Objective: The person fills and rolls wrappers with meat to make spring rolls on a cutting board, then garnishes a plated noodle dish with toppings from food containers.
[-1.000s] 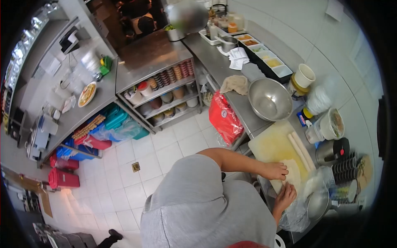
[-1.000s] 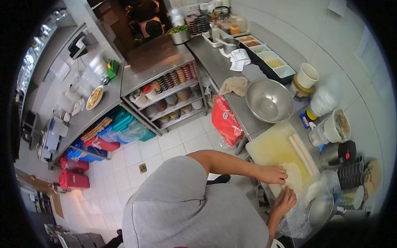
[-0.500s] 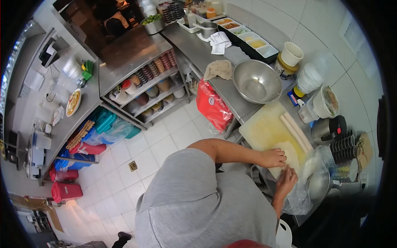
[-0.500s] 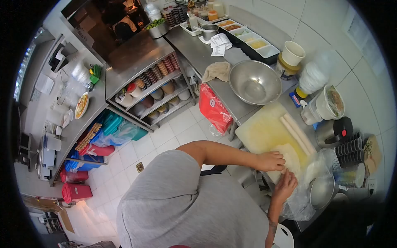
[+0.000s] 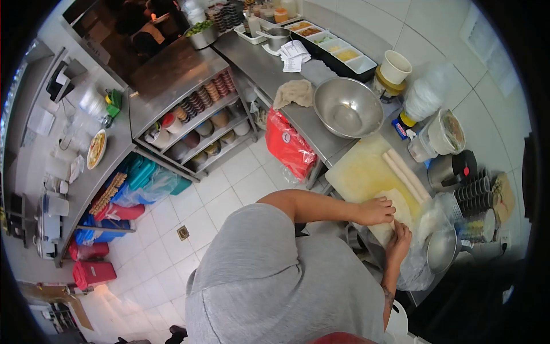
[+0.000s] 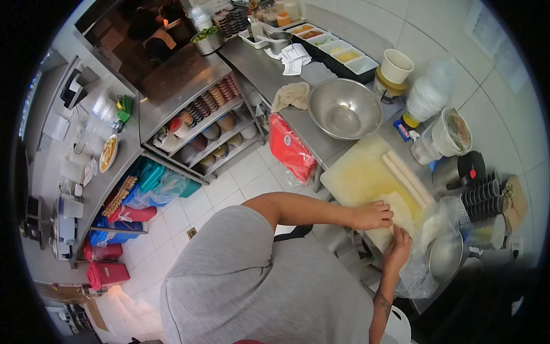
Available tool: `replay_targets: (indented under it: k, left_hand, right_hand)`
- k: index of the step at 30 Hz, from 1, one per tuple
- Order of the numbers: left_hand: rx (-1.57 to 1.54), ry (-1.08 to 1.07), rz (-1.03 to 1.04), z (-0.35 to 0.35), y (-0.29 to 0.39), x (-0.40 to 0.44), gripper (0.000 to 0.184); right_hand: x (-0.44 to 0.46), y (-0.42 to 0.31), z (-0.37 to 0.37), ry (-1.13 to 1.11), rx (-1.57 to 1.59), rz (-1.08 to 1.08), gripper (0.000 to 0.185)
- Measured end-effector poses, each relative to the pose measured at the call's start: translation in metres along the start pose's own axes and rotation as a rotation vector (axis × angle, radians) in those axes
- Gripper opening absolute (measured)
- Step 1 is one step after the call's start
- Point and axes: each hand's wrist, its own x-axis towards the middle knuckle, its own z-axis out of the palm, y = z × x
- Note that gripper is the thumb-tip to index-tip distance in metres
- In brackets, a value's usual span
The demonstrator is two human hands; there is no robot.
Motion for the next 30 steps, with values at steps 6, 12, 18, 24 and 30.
replay_targets:
  k: [6, 12, 18, 24, 30]
  left_hand:
    - [-0.125, -0.081, -0.069, 0.022, -0.019, 0.008, 0.016]
    - [-0.125, 0.009, -0.097, -0.008, -0.007, 0.009, 0.031]
    - [-0.073, -0.048, -0.063, -0.007, -0.013, 0.009, 0.034]
    - [-0.111, -0.140, -0.119, -0.004, -0.025, 0.019, 0.035]
    - [-0.045, -0.040, -0.052, -0.005, -0.026, 0.023, 0.035]
  right_hand:
    - [-0.011, -0.009, 0.018, 0.237, -0.166, -0.112, 0.039]
    - [0.006, 0.002, 0.007, 0.150, -0.069, -0.024, 0.044]
    - [0.015, 0.006, 0.006, 0.137, -0.038, -0.002, 0.043]
    - [0.010, -0.003, 0.016, 0.242, -0.121, -0.039, 0.044]
    - [0.027, 0.016, 0.012, 0.096, -0.013, 0.030, 0.042]
